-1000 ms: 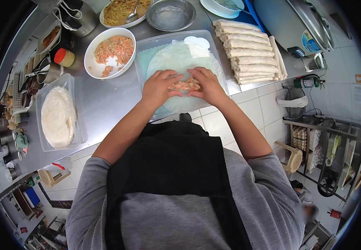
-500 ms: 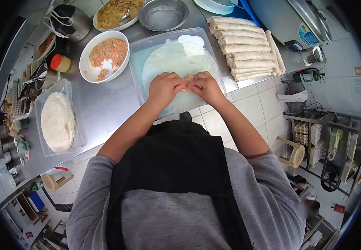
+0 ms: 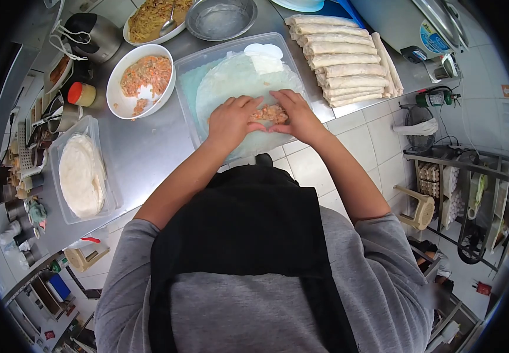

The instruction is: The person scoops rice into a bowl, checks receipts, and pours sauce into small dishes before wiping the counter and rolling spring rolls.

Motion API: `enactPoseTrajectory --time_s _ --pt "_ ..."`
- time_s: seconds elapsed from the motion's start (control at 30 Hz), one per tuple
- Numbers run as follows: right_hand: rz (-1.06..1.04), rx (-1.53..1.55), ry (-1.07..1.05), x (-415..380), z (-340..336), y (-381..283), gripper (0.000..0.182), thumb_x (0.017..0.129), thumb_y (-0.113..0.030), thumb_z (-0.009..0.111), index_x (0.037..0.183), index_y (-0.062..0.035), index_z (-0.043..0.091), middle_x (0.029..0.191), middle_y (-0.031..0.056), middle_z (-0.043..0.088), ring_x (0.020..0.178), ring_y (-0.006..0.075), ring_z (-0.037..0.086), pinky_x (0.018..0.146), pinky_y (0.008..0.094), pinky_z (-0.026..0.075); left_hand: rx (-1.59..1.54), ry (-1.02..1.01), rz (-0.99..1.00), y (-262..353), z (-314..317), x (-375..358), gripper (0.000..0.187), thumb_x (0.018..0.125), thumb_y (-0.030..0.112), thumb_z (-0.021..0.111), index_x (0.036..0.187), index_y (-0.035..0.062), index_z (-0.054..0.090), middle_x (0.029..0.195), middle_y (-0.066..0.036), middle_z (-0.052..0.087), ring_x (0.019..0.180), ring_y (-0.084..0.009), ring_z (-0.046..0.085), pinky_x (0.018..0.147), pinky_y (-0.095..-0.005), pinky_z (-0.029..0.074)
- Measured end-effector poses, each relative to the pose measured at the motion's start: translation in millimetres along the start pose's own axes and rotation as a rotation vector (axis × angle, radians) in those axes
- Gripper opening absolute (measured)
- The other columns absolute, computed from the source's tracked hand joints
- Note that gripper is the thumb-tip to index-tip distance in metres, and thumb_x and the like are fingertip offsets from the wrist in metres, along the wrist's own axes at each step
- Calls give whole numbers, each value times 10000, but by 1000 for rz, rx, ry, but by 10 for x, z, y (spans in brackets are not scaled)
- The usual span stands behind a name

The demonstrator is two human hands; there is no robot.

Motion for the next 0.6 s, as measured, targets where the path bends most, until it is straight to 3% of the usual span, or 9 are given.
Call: enactPoseTrajectory --time_s 0.03,0.1,0.2,0.23,0.3,0.37,0.53,0.6 --pt "4 2 0 -14 3 32 340 743 -91 774 1070 -98 682 1056 89 637 1013 323 598 894 411 497 -6 34 49 55 14 16 413 708 330 798 1083 176 718 974 15 673 912 -206 641 749 -342 535" --pt "-34 30 -200 -40 177 83 380 731 -74 780 1095 -97 672 1049 86 641 1001 321 603 893 413 496 -15 67 106 98 64 37 445 703 342 796 1112 185 715 970 15 678 919 -203 643 746 -339 536" --pt "-27 18 -199 -32 109 148 386 734 -81 789 1100 -94 668 1055 86 642 1003 311 604 897 418 494 68 -113 27 29 276 57 490 688 376 799 1136 198 709 1006 21 691 953 -202 647 762 -330 538" --pt "-26 18 -197 -51 72 146 386 734 -81 789 1100 -94 668 1055 86 642 1003 311 604 897 418 494 28 -35 7 28 190 38 412 714 346 788 1090 195 712 984 26 683 943 -203 646 784 -347 524" --pt "-8 117 69 -43 -319 47 327 752 -63 776 1065 -89 682 1037 80 648 985 295 609 873 401 502 -10 39 -11 88 47 58 334 740 316 777 1044 192 716 962 31 676 933 -204 645 805 -364 511" --pt "-26 145 4 -43 -304 12 295 762 -50 767 1044 -84 687 1023 78 649 972 292 610 857 392 506 -137 175 133 313 -113 82 253 765 309 770 980 189 714 931 47 673 912 -196 647 831 -384 476" --pt "-67 106 -83 -176 -42 318 263 765 -42 775 1013 -75 695 990 76 650 947 283 611 819 368 514 -25 8 130 94 273 92 319 754 334 793 1030 198 709 940 44 686 916 -189 650 815 -376 470" --pt "130 247 -153 -195 -1 470 277 766 -58 780 1028 -69 692 1013 87 643 957 295 608 835 376 509 -15 -17 123 134 203 103 319 753 331 794 1026 193 707 944 45 685 922 -191 648 798 -368 473"
Point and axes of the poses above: each hand's wrist, its own x-axis towards the middle knuckle, its own z-axis out of the palm, y = z × x, the point moved 10 cm from there along x, towards the middle knuckle
